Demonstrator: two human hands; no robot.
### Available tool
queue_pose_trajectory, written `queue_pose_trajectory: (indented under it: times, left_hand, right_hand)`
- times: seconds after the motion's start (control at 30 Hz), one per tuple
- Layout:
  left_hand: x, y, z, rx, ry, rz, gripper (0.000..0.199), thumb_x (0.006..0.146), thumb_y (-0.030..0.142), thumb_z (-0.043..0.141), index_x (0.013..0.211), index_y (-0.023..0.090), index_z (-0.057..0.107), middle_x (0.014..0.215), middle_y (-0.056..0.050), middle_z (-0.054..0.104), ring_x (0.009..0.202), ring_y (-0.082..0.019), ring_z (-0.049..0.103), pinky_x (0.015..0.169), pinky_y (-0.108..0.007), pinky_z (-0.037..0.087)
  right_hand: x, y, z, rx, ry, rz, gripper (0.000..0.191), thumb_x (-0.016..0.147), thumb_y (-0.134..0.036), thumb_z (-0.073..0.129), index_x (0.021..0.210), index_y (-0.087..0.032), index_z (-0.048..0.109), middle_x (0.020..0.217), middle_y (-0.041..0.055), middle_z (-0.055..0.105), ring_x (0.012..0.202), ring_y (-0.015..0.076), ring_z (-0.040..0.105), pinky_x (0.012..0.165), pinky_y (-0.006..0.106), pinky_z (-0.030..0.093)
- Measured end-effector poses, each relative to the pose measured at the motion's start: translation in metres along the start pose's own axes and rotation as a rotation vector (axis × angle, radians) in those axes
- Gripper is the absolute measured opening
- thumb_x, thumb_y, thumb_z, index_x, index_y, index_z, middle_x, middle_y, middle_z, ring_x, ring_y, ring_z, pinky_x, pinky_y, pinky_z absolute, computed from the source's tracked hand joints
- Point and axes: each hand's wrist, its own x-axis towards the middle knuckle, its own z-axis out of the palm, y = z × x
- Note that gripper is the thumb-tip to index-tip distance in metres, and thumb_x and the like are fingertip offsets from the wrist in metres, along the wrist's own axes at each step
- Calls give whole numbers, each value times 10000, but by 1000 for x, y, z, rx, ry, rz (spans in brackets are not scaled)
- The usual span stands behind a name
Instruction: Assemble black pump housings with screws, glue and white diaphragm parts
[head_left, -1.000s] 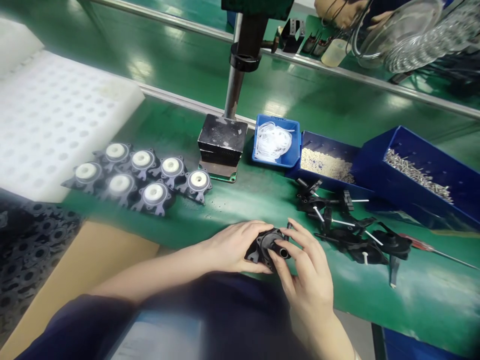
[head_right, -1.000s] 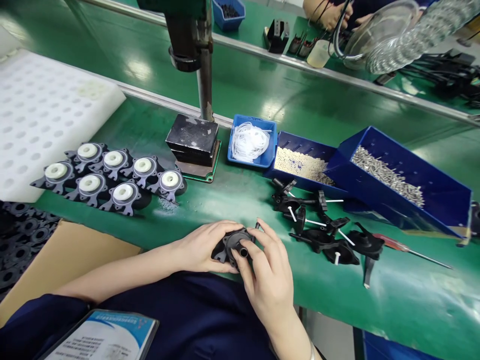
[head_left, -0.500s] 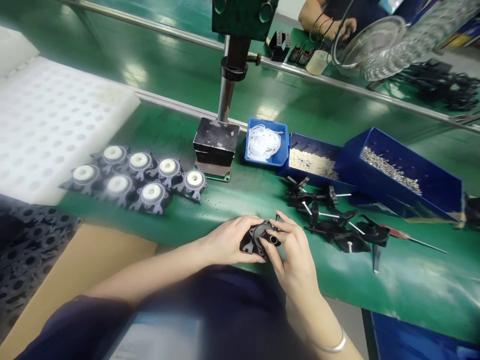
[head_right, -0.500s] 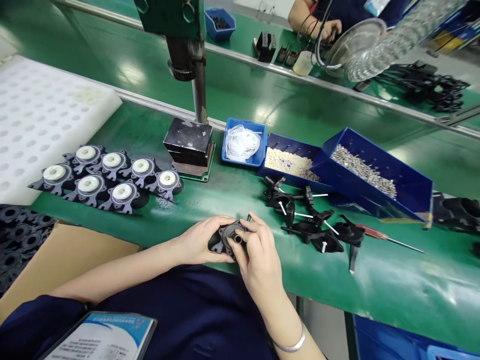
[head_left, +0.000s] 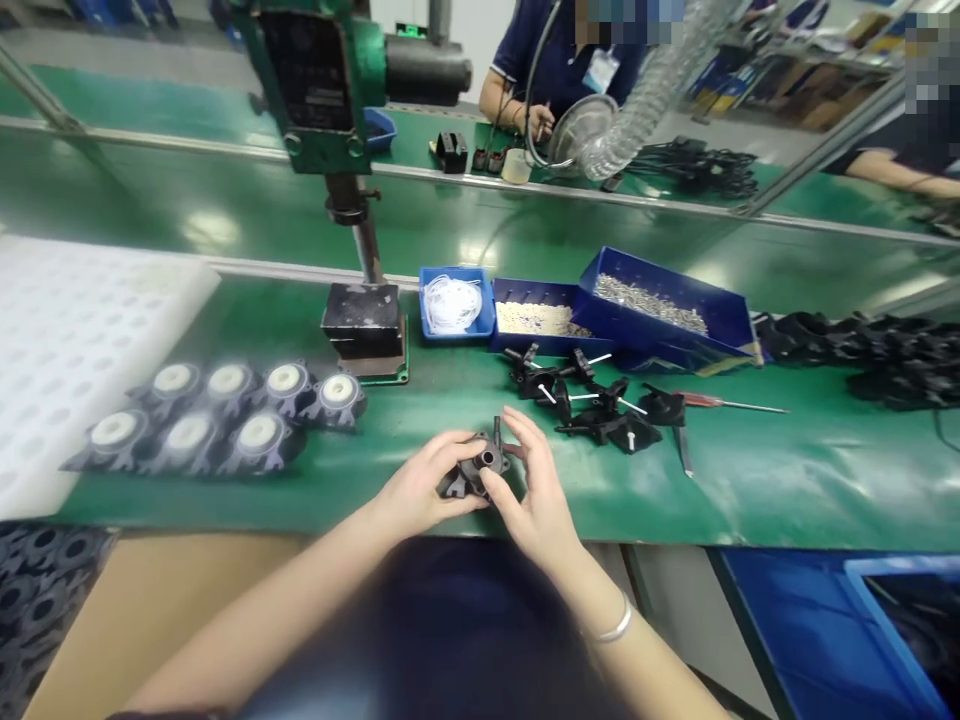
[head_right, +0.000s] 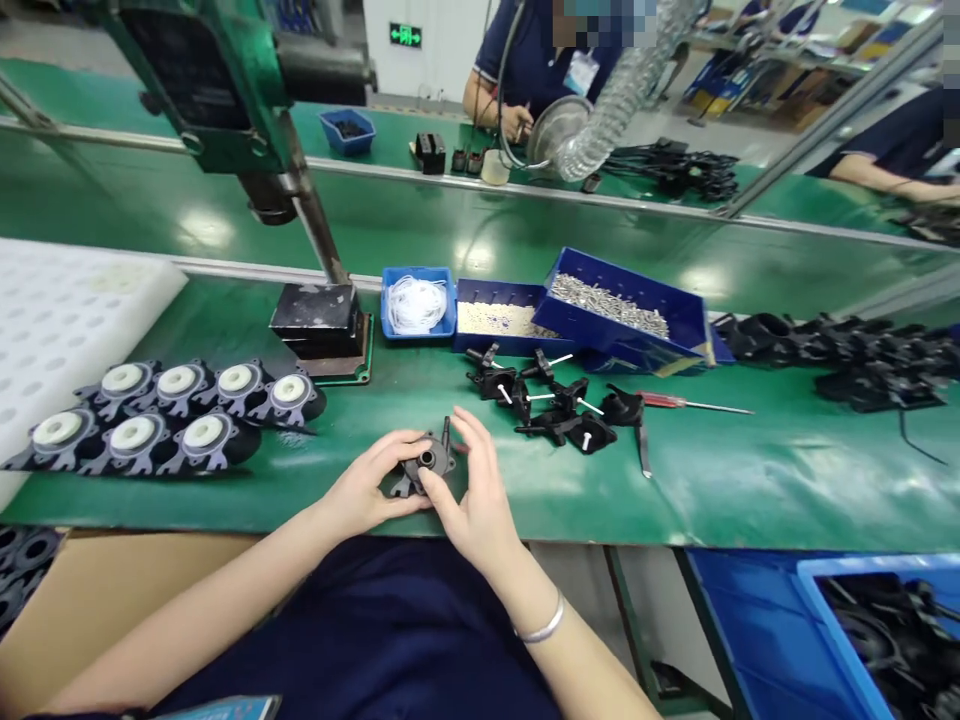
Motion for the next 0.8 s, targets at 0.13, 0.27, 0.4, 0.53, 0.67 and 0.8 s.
queue_pose_trajectory:
  times: [0.13,0.27,0.4,0.53,0.67,0.8]
  left_hand:
    - [0,-2,0,80,-19,9,561,828,269,717,1328,243,463,1326,-142,533,1226,-255,574,1009,-405,518]
    - [2,-2,-3,130,-47,37,520,844,255,690,1305,232,448,1301,-145,536,1205,-248,587,979,-391,533]
    - [10,2,-10,151,-91,133,517,845,227,670,1294,215,414,1329,-170,498,1245,-258,551,993,-412,519]
    - [21,7,-14,143,-139,225,538,834,149,618,1306,196,365,1371,-202,437,1318,-277,467,1037,-468,473]
    - [30,8,-8,155,-151,269,557,821,146,628,1300,202,352,1297,-185,453,1262,-274,490,985,-460,501]
    - [34,6,3,143,-157,311,597,835,162,617,1343,215,307,1297,-184,421,1245,-273,482,953,-453,515]
  right_hand:
    - [-5,2,10,48,-59,41,477,1034,-381,479,1463,-201,373,1514,82,202,1417,203,243,1206,367,287]
    - [-3,5,11,130,-79,54,460,1035,-391,474,1446,-203,392,1522,76,170,1424,188,224,1213,333,268]
    - [-2,7,6,212,-79,40,446,1012,-404,525,1408,-215,445,1503,65,209,1416,181,238,1206,313,278]
    - [-8,8,2,278,-32,38,458,1022,-408,501,1437,-229,427,1495,58,225,1411,174,245,1208,304,277]
    - [-18,10,-1,328,56,75,451,1035,-408,473,1447,-237,407,1479,56,262,1389,160,285,1163,268,351]
    - [-22,15,-2,305,42,101,446,1047,-411,452,1459,-249,398,1482,47,267,1399,161,270,1198,284,301]
